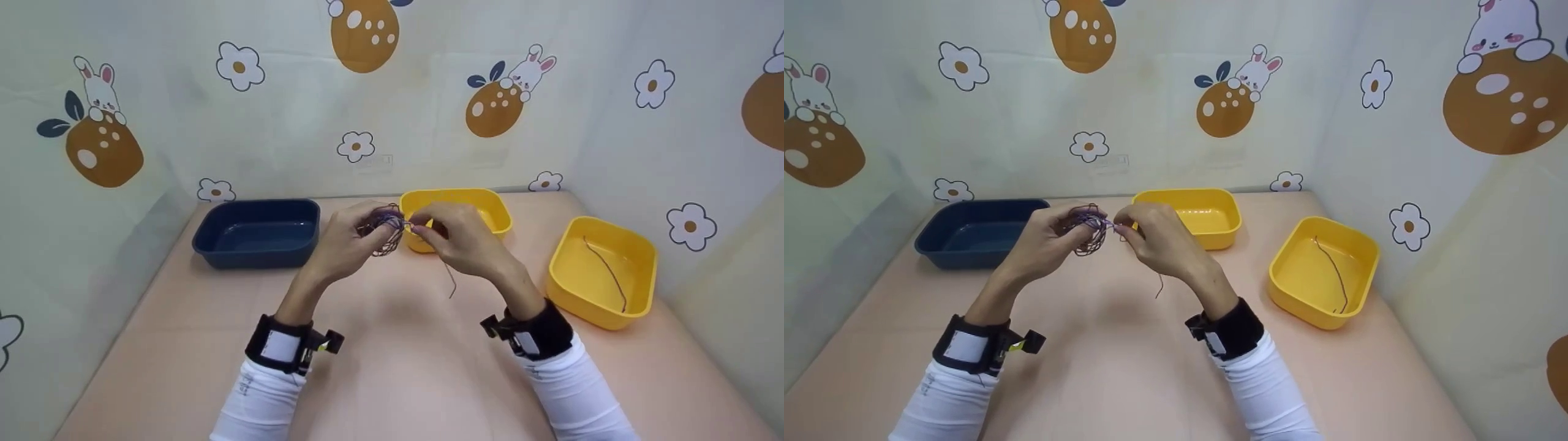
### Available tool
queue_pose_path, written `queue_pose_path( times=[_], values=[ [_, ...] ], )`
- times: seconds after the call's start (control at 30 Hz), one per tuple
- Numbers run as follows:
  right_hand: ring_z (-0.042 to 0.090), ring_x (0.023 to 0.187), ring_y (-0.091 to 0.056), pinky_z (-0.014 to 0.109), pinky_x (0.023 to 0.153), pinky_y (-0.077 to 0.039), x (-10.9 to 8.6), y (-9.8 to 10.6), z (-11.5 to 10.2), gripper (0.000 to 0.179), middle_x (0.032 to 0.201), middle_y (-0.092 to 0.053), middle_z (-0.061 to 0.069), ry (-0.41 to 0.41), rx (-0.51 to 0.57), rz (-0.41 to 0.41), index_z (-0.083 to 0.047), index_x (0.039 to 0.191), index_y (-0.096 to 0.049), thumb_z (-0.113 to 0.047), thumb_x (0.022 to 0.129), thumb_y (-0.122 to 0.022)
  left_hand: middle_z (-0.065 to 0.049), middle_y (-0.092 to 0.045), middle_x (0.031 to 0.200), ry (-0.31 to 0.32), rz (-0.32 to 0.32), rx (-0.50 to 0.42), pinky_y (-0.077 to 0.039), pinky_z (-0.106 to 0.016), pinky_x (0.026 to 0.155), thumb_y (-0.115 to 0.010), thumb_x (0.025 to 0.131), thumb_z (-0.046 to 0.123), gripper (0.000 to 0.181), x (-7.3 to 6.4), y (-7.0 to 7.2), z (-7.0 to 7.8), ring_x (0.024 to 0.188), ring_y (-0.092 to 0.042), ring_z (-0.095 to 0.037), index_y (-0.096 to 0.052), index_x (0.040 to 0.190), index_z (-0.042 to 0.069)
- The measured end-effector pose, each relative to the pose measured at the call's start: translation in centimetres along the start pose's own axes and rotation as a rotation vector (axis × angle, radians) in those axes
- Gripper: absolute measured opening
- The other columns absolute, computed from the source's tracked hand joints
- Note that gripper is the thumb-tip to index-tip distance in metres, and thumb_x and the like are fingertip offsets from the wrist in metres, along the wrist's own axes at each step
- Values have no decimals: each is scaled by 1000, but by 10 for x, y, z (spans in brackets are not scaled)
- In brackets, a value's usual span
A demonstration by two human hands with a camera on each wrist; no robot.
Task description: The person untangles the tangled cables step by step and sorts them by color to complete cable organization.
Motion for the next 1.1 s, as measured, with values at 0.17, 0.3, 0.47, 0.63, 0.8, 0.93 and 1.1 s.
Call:
queue_pose_path(
  times=[0.17, 0.3, 0.47, 0.63, 0.8, 0.93, 1.1],
  values=[
    [16, 77, -65, 22, 72, -55, 0, 3, 2, 8, 95, -82, 10, -7, 62, 43, -3, 107, -85, -6, 106, -78, -17, -82, 123, 54, -35, -81, -66, -25, 83, -66, 108, 9, 32, -1, 2, -2, 97, -77, -21, -77, 138, 3],
    [17, 76, -65, 21, 72, -55, 0, 11, 3, 8, 95, -82, 13, 4, 33, 114, 0, 104, -82, -3, 107, -75, -18, -83, 125, 70, -23, -100, -67, -25, 84, -66, 109, 10, 33, -1, 6, -3, 101, -80, -23, -78, 139, 3],
    [18, 74, -63, 18, 71, -52, -3, 26, 10, 7, 95, -81, 15, -25, -29, 208, 2, 104, -79, 0, 107, -74, -21, -83, 120, 29, 65, -107, -67, -23, 82, -69, 106, 2, 28, -1, 19, -2, 95, -78, -21, -82, 130, 0],
    [20, 77, -63, 18, 73, -53, -5, 32, 17, 7, 97, -81, 14, -58, -40, 197, 1, 105, -80, -2, 107, -74, -18, -83, 115, -9, 98, -116, -67, -23, 83, -71, 104, -1, 23, -1, 25, -1, 92, -77, -13, -83, 124, -1],
    [24, 78, -66, 29, 75, -58, -4, 27, 19, 9, 94, -80, 15, -34, -96, 113, 0, 101, -81, -3, 107, -75, -4, -78, 92, 3, 132, -181, -62, -20, 72, -71, 106, 1, 19, -1, 27, -2, 79, -69, -10, -84, 120, -2],
    [24, 79, -67, 34, 77, -60, -4, 24, 23, 10, 91, -80, 14, -65, -107, 38, -2, 98, -81, -4, 106, -77, 4, -72, 82, 20, 197, -243, -58, -19, 68, -70, 106, 1, 17, -2, 33, -2, 75, -64, -9, -83, 117, -3],
    [21, 76, -61, 25, 70, -52, -7, 28, 34, 10, 90, -77, 16, -176, -2, 14, -1, 102, -82, -4, 108, -74, 6, -73, 85, 33, 279, -256, -59, -20, 69, -71, 107, 2, 18, -3, 42, -3, 76, -64, -8, -83, 120, -2]
  ],
)
Point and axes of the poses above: each hand's wrist, its own x-axis towards the middle knuckle, its own y-axis out of the back of the hand, z = x × y, the point moved 5 cm from there along x, towards the middle knuckle
